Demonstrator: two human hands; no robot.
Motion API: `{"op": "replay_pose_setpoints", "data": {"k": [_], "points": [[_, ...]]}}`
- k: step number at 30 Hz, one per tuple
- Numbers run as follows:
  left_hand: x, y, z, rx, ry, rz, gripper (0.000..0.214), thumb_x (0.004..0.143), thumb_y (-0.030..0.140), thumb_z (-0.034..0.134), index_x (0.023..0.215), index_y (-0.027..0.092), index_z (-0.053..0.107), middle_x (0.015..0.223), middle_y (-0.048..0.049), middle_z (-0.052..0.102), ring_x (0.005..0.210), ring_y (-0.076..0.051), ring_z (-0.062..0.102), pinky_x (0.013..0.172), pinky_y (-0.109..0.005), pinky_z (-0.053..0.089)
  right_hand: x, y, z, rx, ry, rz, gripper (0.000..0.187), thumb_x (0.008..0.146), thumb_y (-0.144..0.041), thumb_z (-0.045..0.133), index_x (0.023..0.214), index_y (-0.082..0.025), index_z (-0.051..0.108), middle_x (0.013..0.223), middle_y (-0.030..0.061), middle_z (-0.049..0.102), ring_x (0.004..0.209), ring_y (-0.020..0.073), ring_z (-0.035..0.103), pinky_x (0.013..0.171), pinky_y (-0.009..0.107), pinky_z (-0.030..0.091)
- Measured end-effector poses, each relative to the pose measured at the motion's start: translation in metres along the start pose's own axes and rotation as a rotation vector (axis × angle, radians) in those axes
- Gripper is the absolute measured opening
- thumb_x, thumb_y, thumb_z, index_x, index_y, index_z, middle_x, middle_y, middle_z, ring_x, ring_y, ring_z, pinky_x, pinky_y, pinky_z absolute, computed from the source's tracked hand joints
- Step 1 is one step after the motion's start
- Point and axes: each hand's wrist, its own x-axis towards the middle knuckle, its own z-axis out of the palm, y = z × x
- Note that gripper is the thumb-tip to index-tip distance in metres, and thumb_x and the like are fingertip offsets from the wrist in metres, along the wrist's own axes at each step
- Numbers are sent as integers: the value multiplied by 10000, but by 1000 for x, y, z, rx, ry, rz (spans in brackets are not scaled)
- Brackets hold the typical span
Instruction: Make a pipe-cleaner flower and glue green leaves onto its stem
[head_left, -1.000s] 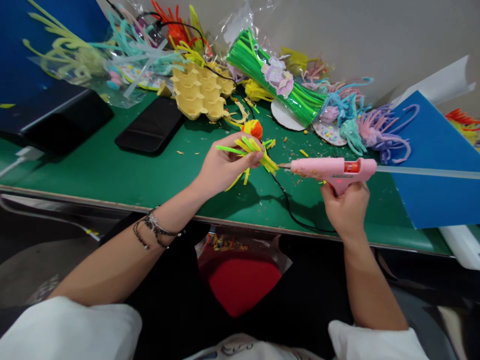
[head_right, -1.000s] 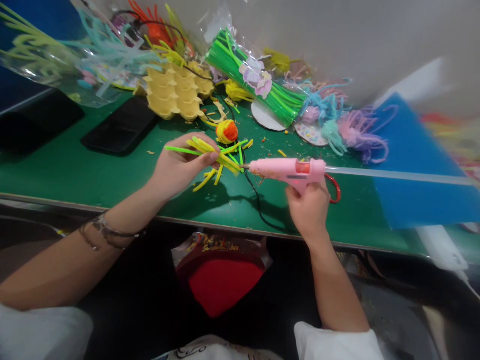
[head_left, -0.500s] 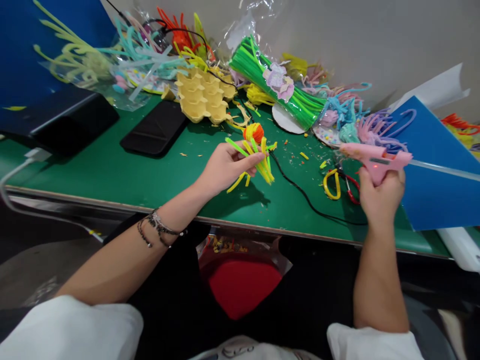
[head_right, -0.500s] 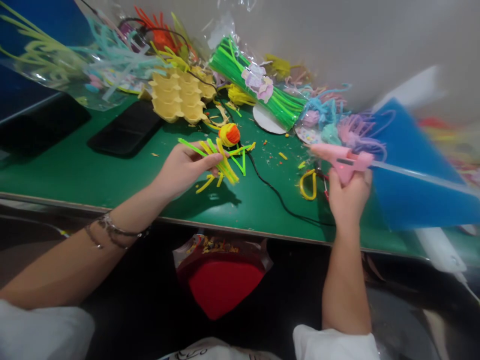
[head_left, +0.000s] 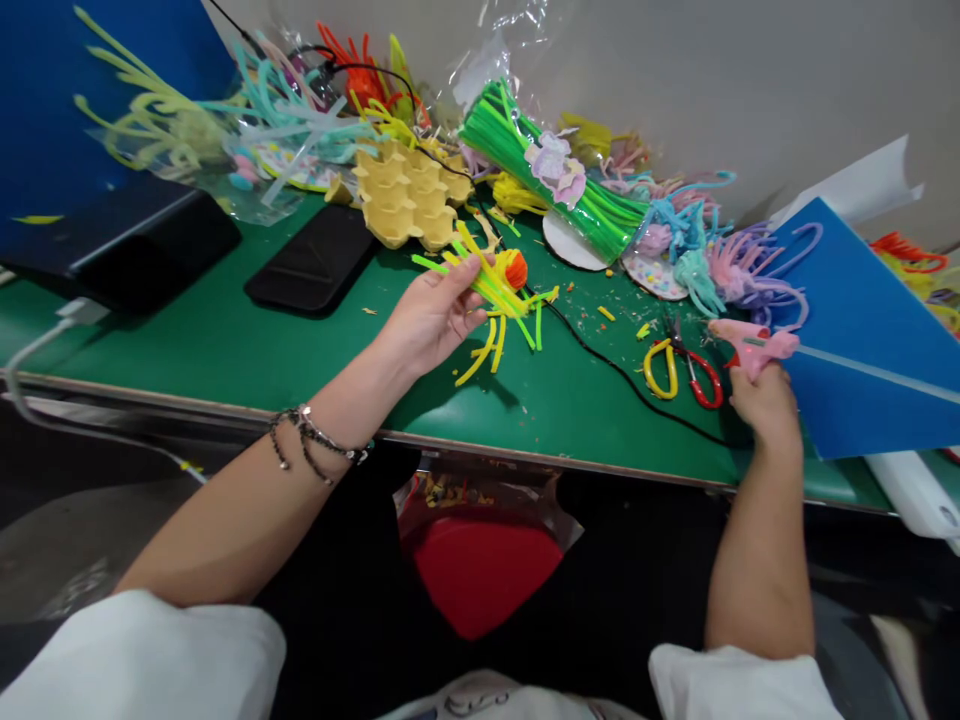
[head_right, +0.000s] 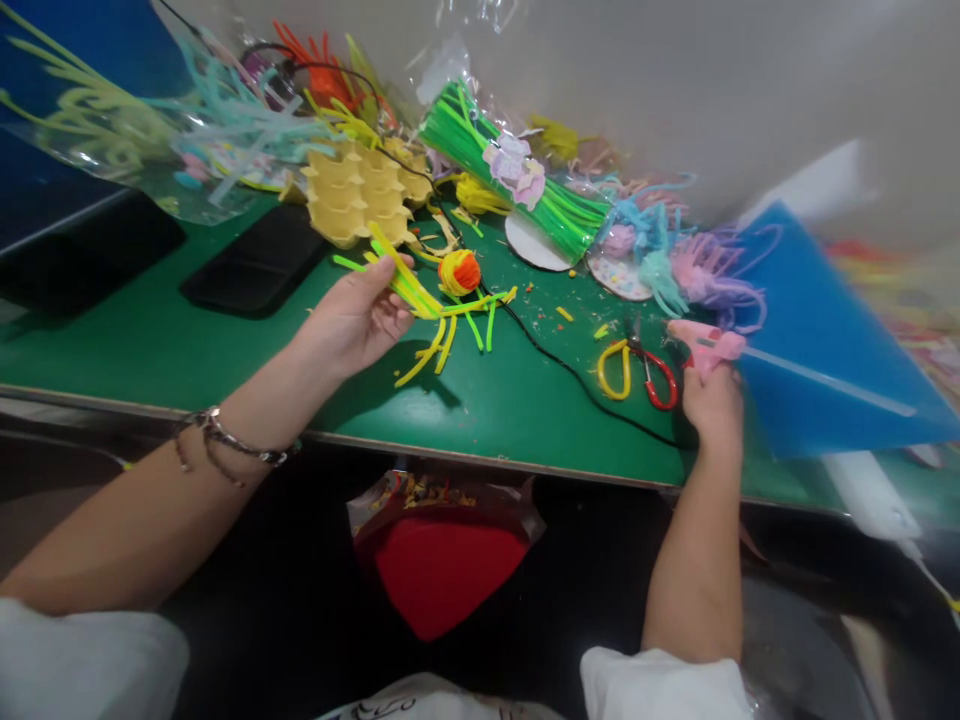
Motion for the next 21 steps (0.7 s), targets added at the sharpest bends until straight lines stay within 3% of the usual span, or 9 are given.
{"op": "replay_pose_setpoints", "data": {"k": [5,8,10,13,16,18,21], "points": [[1,3,-1,12,20,1,122,745,292,728,778,191,669,520,65,551,413,-16,501,434,-110,483,-16,-23,-35,-153,-86,194,301,787,-495,467,624,-242,475,559,4,320,518,191,396,539,375,302],[3,1,-4,104,-37,84,143,746,305,726,777,185,657,537,53,552,431,-30,506,412,-138,446,-26,-51,-63,-225,-212,268,326,806,-525,441,644,-262,546,603,62,465,487,182,396,501,356,288],[5,1,-8,152,-53,155,165,759,332,712,767,181,646,559,43,556,441,-35,503,400,-151,414,-28,-75,-77,-283,-223,311,331,789,-532,475,678,-254,616,622,101,558,511,216,462,491,350,279],[8,4,-12,187,-33,203,195,754,343,712,727,170,626,569,44,546,433,-28,477,403,-158,393,-20,-117,-79,-40,-207,36,160,787,-340,553,804,-233,671,737,60,675,651,210,591,561,311,351],[8,6,-11,224,6,203,200,743,315,716,700,156,604,550,55,523,420,-19,456,410,-149,385,-5,-160,-62,313,-379,-298,147,805,-295,558,805,-207,675,738,19,696,651,153,606,619,263,395],[6,6,-10,259,32,198,200,739,298,711,684,147,592,534,58,516,408,-17,454,401,-142,373,6,-187,-45,379,-457,-369,181,839,-290,527,833,-184,673,711,21,692,639,140,604,612,246,387],[4,5,-7,323,43,201,200,732,285,702,665,139,583,518,55,519,393,-23,457,389,-145,360,18,-219,-18,242,-433,-362,251,856,-370,529,833,-166,675,765,56,699,710,171,618,607,255,361]]}}
